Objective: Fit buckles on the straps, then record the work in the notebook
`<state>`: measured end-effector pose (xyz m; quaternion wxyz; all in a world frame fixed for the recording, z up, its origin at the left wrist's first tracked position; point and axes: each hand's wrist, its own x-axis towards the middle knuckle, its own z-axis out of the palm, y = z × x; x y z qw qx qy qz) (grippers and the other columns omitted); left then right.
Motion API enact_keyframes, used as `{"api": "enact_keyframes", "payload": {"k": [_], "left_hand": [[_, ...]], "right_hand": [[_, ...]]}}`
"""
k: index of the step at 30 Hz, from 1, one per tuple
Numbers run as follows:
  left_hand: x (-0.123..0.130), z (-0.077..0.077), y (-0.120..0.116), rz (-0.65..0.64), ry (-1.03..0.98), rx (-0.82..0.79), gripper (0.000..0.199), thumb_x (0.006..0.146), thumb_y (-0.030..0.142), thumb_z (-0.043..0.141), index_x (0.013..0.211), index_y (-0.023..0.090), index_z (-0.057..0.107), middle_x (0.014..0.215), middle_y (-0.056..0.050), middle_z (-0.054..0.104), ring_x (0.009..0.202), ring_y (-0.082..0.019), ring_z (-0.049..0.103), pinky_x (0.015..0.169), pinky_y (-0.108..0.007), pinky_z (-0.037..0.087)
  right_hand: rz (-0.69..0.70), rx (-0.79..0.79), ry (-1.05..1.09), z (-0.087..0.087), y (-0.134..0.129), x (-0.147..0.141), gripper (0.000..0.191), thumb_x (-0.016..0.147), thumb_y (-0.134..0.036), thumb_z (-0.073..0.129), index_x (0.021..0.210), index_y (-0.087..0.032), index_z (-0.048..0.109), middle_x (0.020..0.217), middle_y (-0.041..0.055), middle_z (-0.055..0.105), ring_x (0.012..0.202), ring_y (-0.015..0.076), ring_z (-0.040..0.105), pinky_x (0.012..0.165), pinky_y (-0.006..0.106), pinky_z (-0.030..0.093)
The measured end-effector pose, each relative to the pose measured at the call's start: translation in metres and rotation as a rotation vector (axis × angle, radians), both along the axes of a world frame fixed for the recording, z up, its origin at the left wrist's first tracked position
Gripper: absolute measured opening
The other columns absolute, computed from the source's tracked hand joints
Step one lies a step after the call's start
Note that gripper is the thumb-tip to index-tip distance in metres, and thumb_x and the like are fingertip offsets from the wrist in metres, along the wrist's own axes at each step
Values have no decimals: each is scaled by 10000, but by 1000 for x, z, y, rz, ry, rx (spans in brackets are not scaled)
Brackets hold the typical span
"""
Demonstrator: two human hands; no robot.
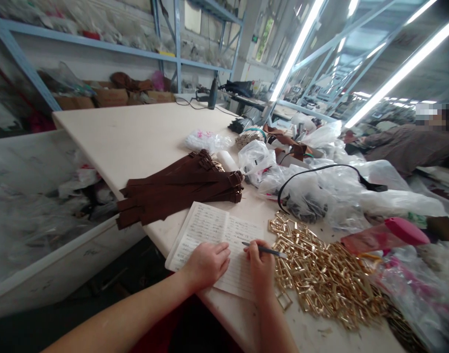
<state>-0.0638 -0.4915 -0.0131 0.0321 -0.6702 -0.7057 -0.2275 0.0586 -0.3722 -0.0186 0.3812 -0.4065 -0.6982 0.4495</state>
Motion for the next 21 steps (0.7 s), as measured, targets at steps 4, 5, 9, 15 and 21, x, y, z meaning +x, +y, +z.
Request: {"api": "enact_keyframes", "payload": {"k": [4, 5, 9, 15, 21], "left_hand": [[-4, 4, -17, 17, 0, 14, 255, 867, 190, 424, 1050, 174, 602, 1136, -88, 624, 791, -194, 644, 685, -330, 522], [-7, 5, -24, 47, -17, 19, 263, 867, 180, 423, 1063, 177, 598, 1137, -83, 624, 826, -198, 642, 710, -333, 526], [-26, 14, -62, 238, -144, 28, 272, 884, 209, 404, 1074, 184, 597, 1140, -70, 619, 941, -190, 619, 827, -333, 510], [-55, 17, -101, 502, -488, 24, 314, 867, 356, 444, 1067, 172, 600, 1113, -77, 628, 1029, -221, 578, 909, -381, 458], [-71, 12, -100, 547, -937, 2, 474, 778, 487, 528, 1063, 117, 613, 1065, -104, 658, 983, -254, 598, 824, -356, 484]], "right_hand": [[22, -23, 78, -4, -2, 2, 282, 835, -440, 469, 840, -165, 534, 558, -20, 566, 465, 118, 511, 453, 235, 442], [26, -11, 75, -5, -4, 3, 288, 840, -435, 462, 874, -161, 545, 573, -17, 566, 475, 117, 515, 457, 236, 450], [154, 157, -1, 1, -17, 8, 272, 858, -368, 452, 1001, -172, 575, 770, 47, 644, 666, 165, 620, 611, 304, 525], [429, 555, -233, 8, -59, 10, 359, 816, -258, 527, 1171, -199, 530, 1082, 118, 633, 967, 239, 608, 808, 390, 518], [478, 708, -338, -2, -79, 10, 447, 800, -270, 549, 1234, -180, 493, 1175, 120, 595, 1076, 275, 543, 884, 438, 480]]}}
